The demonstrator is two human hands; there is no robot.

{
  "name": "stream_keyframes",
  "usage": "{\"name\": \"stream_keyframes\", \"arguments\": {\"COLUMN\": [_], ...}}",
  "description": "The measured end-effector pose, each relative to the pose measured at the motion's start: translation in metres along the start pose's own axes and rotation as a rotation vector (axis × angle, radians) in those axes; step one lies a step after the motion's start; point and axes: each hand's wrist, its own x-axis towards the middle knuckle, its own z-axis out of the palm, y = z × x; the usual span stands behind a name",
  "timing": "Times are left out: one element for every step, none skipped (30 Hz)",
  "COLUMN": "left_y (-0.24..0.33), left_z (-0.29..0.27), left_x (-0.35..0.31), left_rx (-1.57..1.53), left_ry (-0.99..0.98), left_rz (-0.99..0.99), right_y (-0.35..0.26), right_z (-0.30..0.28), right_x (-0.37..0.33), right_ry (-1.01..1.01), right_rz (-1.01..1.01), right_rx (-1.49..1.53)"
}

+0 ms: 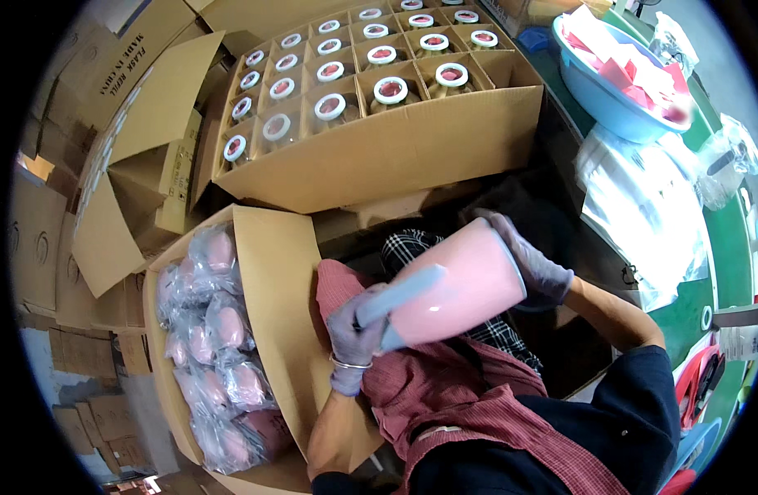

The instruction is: The person places white circular rings onto the tops of small jars arranged in a cardboard box. They then open a second box containing pink plastic flasks, remove one, and attach a grey lid and a handle to it.

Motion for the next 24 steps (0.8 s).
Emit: {"name": "stream_keyframes", "arguments": {"left_y": [-0.011, -0.022, -0.026, -0.028, -0.029, 0.002, 0.002, 0.001, 0.0, -0.009, -0.016, -0.021, -0.029, -0.052, -0.074, -0.081, -0.085, -0.079, -0.083, -0.083, -0.083, -0.083, -0.082, -0.083], "left_z": [-0.006, -0.002, -0.001, 0.0, 0.001, 0.007, 0.015, 0.021, 0.021, 0.02, 0.021, 0.015, 0.011, 0.006, 0.001, 0.003, 0.003, 0.001, 0.008, 0.014, 0.02, 0.024, 0.03, 0.033], "left_x": [-0.009, -0.015, -0.017, -0.019, -0.02, -0.014, -0.016, -0.019, -0.022, -0.027, -0.031, -0.041, -0.047, -0.055, -0.063, -0.066, -0.067, -0.069, -0.072, -0.074, -0.077, -0.079, -0.081, -0.088], "left_rx": [-0.207, -0.509, -0.504, -0.498, -0.492, -0.361, -0.301, -0.241, -0.163, -0.111, -0.194, -0.266, -0.34, -0.468, -0.592, -0.719, -0.813, -0.858, -0.916, -0.948, -0.964, -0.978, -0.975, -0.976], "left_ry": [0.047, 0.077, 0.073, 0.071, 0.07, 0.102, 0.126, 0.15, 0.189, 0.194, 0.195, 0.213, 0.225, 0.188, 0.151, 0.1, 0.037, -0.024, -0.091, -0.148, -0.188, -0.223, -0.24, -0.235], "left_rz": [-0.33, -0.474, -0.494, -0.514, -0.534, -0.505, -0.428, -0.352, -0.27, -0.178, -0.25, -0.339, -0.413, -0.443, -0.478, -0.522, -0.569, -0.616, -0.66, -0.682, -0.701, -0.718, -0.724, -0.737], "right_y": [-0.046, -0.061, -0.07, -0.078, -0.076, -0.058, -0.046, -0.042, -0.043, -0.045, -0.049, -0.079, -0.097, -0.114, -0.128, -0.13, -0.12, -0.131, -0.146, -0.153, -0.153, -0.154, -0.155, -0.16], "right_z": [-0.006, -0.009, -0.012, -0.01, -0.01, -0.004, 0.003, -0.002, 0.0, 0.002, 0.002, 0.001, -0.001, -0.004, -0.006, -0.01, -0.019, -0.023, -0.025, -0.023, -0.025, -0.022, -0.018, -0.013], "right_x": [0.018, 0.025, 0.026, 0.029, 0.026, 0.024, 0.024, 0.025, 0.027, 0.027, 0.029, 0.033, 0.035, 0.037, 0.04, 0.04, 0.05, 0.056, 0.058, 0.063, 0.069, 0.071, 0.073, 0.076], "right_ry": [0.075, -0.034, -0.139, -0.261, -0.259, -0.197, -0.137, -0.094, -0.094, -0.093, -0.091, -0.146, -0.144, -0.121, -0.103, -0.13, -0.183, -0.286, -0.386, -0.445, -0.545, -0.566, -0.584, -0.552], "right_rz": [-0.034, -0.186, -0.33, -0.337, -0.274, -0.151, -0.017, 0.059, 0.061, 0.064, 0.068, 0.094, 0.101, 0.146, 0.192, 0.128, -0.323, -0.455, -0.574, -0.613, -0.701, -0.766, -0.831, -0.94], "right_rx": [0.008, 0.122, 0.227, 0.193, 0.263, 0.46, 0.658, 0.703, 0.65, 0.596, 0.541, 0.425, 0.44, 0.573, 0.703, 0.724, 0.207, 0.1, -0.032, -0.014, -0.045, -0.078, -0.112, -0.246]}}
